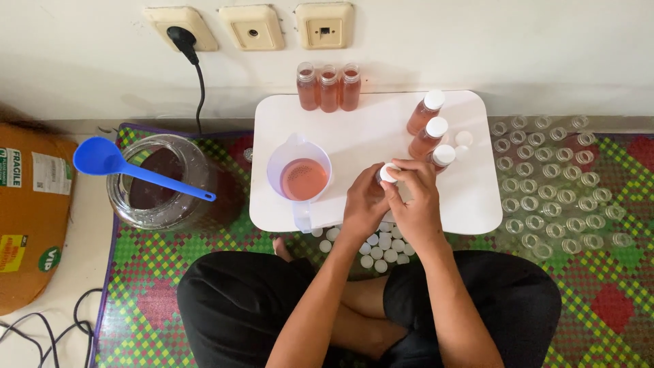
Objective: The person sits on the floor and fills small plastic bottles with a pink liquid from a measuring cup. They then screw white caps onto each bottle and place them in a row on a white tray.
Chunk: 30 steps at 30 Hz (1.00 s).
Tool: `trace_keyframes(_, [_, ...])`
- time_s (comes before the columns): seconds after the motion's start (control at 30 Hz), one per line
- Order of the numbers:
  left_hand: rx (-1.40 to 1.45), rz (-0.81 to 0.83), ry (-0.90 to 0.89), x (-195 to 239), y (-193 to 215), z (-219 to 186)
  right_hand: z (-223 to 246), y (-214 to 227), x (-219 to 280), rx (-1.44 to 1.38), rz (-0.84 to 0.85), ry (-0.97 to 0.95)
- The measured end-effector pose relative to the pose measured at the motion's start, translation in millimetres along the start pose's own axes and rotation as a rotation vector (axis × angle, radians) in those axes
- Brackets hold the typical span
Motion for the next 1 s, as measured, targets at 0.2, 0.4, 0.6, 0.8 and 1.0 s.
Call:
trace_keyframes(0.2, [0.0,0.004,-0.003,0.8,-3.5,3.8,-11.6,-7.1,3.1,-0.094,-0.036,-0.099])
trace_keyframes(0.4, [0.014,-0.009,0.039,0.4,-3.8,8.8,-12.1,-18.4,5.7,-0.054,-0.06,-0.158])
trace_keyframes(0.6, [-0.024,0.009,0.07,-1.5,-3.4,16.1,-22.1,-28.8,11.2,-0.011,-0.037,-0.246])
trace_keyframes(0.8, [-0.021,0.025,0.083,-3.6,0.1,7.5,-16.8,-17.3,4.8,-0.112,-0.001,-0.274])
trace_keyframes(1.0, [-0.003,0.013,0.073,-2.4,-4.6,8.7,-33.3,-19.6,13.4,-0.136,0.055,-0.305])
Point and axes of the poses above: each hand's wrist, its own x-axis away from the middle knuckle, its own y-axis out of the back of the hand, z = x × y, the point moved 5 cm from there along -x, towards the middle knuckle, and after that the axes turned 1 degree about x, right-handed, at the moved point
